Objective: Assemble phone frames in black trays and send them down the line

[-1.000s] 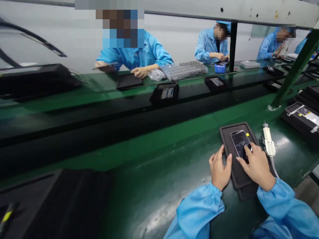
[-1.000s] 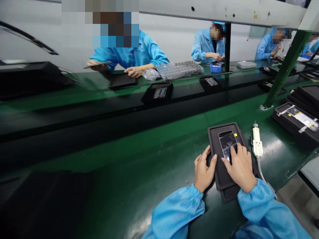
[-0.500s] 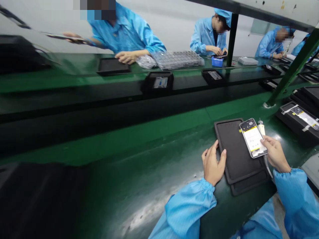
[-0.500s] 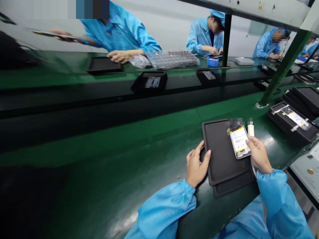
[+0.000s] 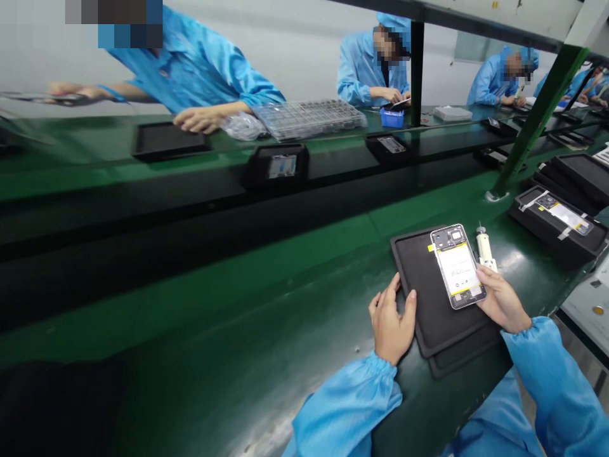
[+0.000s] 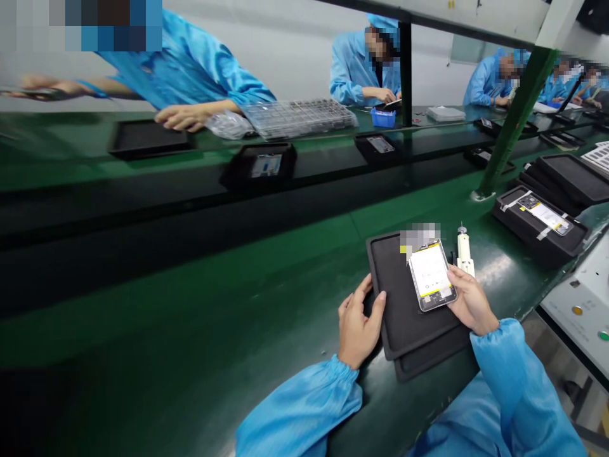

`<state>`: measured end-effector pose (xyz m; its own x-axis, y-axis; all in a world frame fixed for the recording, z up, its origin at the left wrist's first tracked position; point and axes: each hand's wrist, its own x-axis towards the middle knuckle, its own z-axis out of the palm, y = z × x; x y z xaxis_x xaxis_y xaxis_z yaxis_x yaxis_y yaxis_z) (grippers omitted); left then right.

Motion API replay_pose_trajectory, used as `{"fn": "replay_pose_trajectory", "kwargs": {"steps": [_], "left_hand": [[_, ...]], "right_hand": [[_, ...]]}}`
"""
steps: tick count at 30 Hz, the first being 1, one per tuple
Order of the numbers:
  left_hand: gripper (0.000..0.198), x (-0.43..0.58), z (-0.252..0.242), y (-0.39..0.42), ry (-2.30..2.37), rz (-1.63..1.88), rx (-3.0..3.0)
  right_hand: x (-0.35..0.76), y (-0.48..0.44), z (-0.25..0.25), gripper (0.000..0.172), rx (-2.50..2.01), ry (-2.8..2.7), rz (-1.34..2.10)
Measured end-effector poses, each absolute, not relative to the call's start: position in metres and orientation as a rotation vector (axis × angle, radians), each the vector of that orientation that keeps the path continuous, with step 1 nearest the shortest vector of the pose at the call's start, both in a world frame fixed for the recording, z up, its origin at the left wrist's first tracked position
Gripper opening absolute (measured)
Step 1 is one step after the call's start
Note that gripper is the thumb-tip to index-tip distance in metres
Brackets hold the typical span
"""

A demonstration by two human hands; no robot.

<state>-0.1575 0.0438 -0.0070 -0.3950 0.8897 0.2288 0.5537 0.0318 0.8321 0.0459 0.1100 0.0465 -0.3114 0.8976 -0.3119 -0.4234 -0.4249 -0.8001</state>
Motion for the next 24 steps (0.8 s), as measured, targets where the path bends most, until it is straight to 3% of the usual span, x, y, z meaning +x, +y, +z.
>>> {"fn": "replay_pose_trajectory", "kwargs": {"steps": [13, 18, 20, 24], "left_hand": [[0.048, -0.159, -0.006, 0.043, 1.972, 1.283, 1.467], [0.048, -0.158, -0.005, 0.041, 1.971, 1.277, 1.464], [0.048, -0.157, -0.006, 0.041, 1.967, 1.276, 1.457], [0.047, -0.158, -0.008, 0.039, 1.944, 1.299, 1.436]], "right_hand": [[0.038, 0.108, 0.049, 0.041, -1.034, -0.981, 1.822], [0.023, 0.103, 0.049, 0.049, -1.067, -1.04, 1.881], [0.024, 0.099, 0.049, 0.054, -1.165, -1.223, 1.675], [0.045, 0.093, 0.054, 0.047, -1.35, -1.638, 0.786]]}}
